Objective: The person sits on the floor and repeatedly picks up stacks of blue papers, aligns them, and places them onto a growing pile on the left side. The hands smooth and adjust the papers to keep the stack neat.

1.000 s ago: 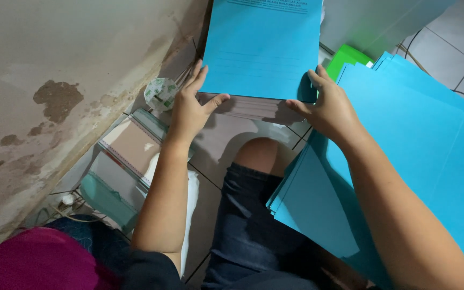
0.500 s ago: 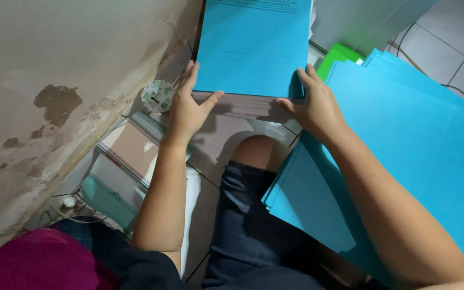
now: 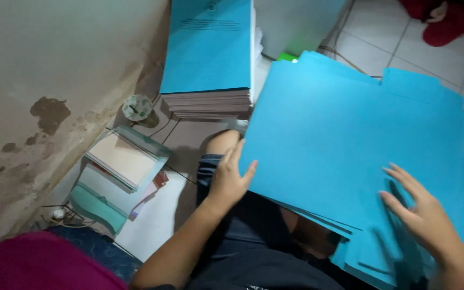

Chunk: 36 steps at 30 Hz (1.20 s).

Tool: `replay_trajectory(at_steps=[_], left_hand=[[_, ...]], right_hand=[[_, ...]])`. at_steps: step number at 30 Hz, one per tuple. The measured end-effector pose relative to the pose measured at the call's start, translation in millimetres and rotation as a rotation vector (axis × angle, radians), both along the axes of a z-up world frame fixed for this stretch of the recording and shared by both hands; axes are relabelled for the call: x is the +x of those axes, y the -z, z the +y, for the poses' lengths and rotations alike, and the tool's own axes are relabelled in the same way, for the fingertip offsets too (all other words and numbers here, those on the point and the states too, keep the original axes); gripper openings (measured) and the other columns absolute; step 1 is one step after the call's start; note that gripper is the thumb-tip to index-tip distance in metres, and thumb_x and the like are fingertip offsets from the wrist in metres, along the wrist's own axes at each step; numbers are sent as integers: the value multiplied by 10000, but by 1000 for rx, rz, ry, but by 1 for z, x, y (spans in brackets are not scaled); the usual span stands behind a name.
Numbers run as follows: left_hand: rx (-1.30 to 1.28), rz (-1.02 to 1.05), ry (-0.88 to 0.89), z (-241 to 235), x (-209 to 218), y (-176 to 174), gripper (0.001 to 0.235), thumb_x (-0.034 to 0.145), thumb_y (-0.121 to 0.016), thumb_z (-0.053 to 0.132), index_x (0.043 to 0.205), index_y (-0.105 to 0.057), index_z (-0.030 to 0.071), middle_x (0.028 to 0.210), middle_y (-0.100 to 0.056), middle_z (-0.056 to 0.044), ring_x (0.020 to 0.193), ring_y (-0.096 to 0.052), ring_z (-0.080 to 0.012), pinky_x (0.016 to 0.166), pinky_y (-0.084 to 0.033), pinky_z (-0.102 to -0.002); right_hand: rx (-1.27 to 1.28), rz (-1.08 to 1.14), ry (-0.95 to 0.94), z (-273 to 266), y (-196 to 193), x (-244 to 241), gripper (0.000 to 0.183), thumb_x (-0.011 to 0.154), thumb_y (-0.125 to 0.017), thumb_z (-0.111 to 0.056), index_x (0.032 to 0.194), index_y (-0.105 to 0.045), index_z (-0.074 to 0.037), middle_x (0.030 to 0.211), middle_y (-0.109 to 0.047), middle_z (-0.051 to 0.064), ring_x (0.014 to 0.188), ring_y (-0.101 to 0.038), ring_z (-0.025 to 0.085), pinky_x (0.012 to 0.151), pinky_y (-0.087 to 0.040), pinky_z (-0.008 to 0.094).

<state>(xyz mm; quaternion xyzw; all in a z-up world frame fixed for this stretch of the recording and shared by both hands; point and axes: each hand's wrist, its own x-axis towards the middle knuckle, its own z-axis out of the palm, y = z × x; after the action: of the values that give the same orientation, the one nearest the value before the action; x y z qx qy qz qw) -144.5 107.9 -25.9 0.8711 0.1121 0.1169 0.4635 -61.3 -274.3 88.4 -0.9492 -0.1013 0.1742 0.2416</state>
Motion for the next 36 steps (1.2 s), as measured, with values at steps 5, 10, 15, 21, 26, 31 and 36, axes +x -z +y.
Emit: replay_trajectory(at_steps=[5,10,15,21,26,31,36], left_hand=[[223,181,-118,-8,10,-8,844,873,-676,610,1543,-424,163,1464,-504,-142,1333,-464,-381,1019,-434,-533],[85,347,-132,-11,15,-25,866,820,-697,631,1505,-443,166,1482,-460,-127,1359,-464,-362,1001,-461,-522],[-12,329,-190,-11,14,-28,657,877,-695,508,1428,-526,192,1454,-507,-87,1307,-540,-321,915,-502,-489],[183,29,-244,-9,12,2,452,936,-697,334,1337,-651,132,1240,-588,-90,1208,-566,-299,989,-480,-446],[345,-52,-235,-9,12,-12,470,942,-684,343,1339,-630,97,1187,-590,-89,1148,-581,-321,994,-468,-458],[-203,267,-204,-2,9,-69,543,842,-754,294,1345,-596,165,1270,-748,-48,1137,-717,-174,922,-536,-336],[-184,180,-292,14,15,-53,346,819,-849,310,1024,-643,124,882,-797,-48,755,-733,-142,672,-528,-303]], right_hand=[[-275,-365,332,-138,86,-36,594,986,-646,-373,1489,-643,-58,1571,-563,166,1404,-514,342,1135,-383,499],[-159,-430,167,-143,119,-62,777,981,-430,-500,1628,-338,-80,1721,-235,225,1585,-185,380,1239,-145,553],[-195,-250,93,-112,89,-65,729,970,-410,-545,1610,-337,-203,1719,-236,92,1604,-144,285,1276,-66,494],[-211,-30,-58,-66,66,-72,1040,736,-750,-629,1605,-271,-314,1750,-84,-5,1617,-33,189,1277,-31,454],[-282,-54,-145,-69,81,-69,1243,641,-856,-707,1626,-187,-352,1761,22,-1,1618,48,201,1259,-23,458],[-365,13,-193,-59,73,-72,1414,605,-913,-761,1645,-37,-370,1750,176,27,1603,177,236,1249,48,469],[-306,-8,-251,-45,64,-77,1387,622,-944,-705,1644,-71,-364,1746,168,52,1598,158,274,1250,37,479]])
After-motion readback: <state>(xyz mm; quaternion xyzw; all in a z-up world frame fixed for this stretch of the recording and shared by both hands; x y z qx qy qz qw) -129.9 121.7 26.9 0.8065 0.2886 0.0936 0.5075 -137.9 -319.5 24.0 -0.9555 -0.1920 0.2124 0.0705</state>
